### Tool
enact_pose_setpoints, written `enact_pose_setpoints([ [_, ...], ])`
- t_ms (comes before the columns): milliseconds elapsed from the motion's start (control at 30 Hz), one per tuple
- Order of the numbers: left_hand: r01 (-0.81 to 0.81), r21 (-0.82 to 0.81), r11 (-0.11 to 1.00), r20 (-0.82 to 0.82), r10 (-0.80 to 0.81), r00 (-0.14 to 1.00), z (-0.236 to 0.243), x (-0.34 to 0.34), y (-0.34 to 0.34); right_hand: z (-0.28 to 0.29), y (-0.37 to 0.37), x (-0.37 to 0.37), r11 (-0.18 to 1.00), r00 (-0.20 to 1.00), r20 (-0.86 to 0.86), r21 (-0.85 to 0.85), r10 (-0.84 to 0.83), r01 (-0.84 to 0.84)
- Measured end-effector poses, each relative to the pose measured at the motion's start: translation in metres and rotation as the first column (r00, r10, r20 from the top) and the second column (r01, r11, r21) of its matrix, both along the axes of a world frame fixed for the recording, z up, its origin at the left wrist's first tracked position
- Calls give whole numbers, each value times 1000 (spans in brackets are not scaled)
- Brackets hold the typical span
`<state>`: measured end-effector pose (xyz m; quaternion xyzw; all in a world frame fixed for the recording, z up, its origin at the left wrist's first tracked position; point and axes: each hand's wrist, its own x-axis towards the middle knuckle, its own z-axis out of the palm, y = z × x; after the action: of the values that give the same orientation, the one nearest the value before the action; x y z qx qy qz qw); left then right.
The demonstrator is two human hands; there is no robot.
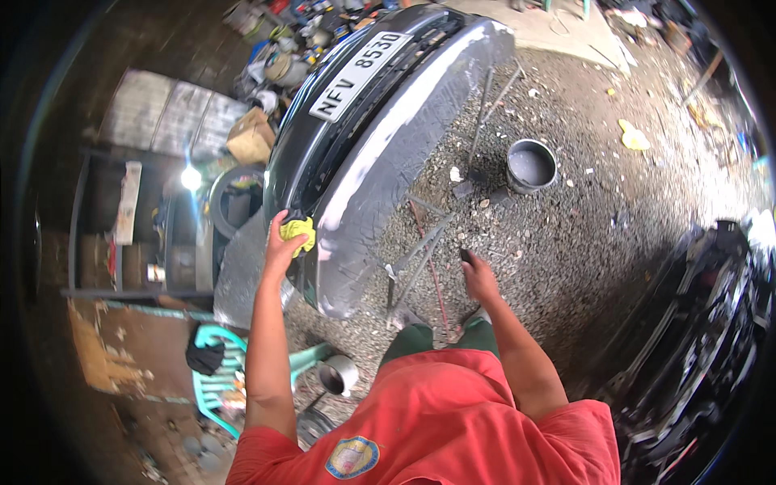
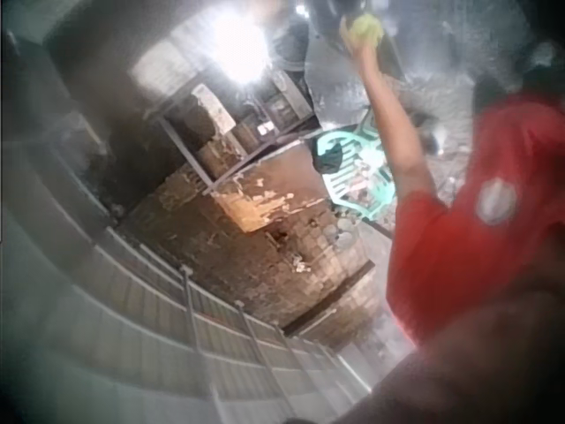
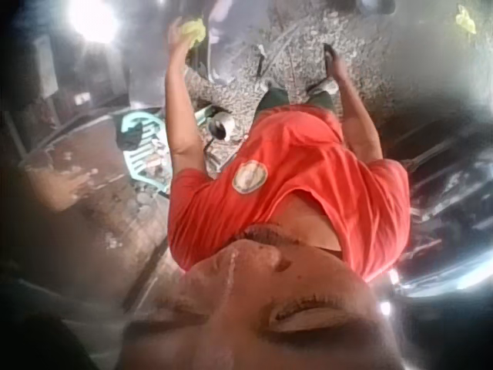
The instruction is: The person selects a sanding block from a box, wets it in a bucket, and sands the surface of a car bumper mounted on a stand. They repeatedly dip the block in water and wipe the surface with a cloth.
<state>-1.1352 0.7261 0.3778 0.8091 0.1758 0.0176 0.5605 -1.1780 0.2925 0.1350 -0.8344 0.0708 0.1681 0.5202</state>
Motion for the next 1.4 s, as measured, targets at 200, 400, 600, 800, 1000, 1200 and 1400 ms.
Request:
enact_pose_setpoints([
  [200, 122, 834, 538, 107, -374, 921, -57, 45, -28, 88, 169, 30, 958, 954, 243, 266, -176, 109],
  [400, 290, 466, 836, 183, -412, 892, -62, 78, -12, 105, 284, 49, 742, 763, 240, 523, -600, 419],
  [600, 343, -17, 939, 143, -337, 931, 14, 118, -39, 130, 303, 123, 623, 561, 298, 530, -772, 576],
  [800, 432, 92, 897, 125, -441, 889, 5, 143, -51, 122, 347, 91, 628, 518, 357, 500, -777, 597],
  [1000, 324, -414, 851, 162, -282, 946, -61, 157, -12, 134, 340, 111, 545, 502, 244, 548, -830, 635],
  [1200, 203, -454, 867, 187, -129, 974, -69, 152, -23, 133, 334, 141, 459, 426, 187, 507, -885, 729],
  [1400, 114, -562, 819, 295, 70, 953, -68, 148, -23, 134, 358, 101, 572, 486, 307, 517, -819, 637],
])
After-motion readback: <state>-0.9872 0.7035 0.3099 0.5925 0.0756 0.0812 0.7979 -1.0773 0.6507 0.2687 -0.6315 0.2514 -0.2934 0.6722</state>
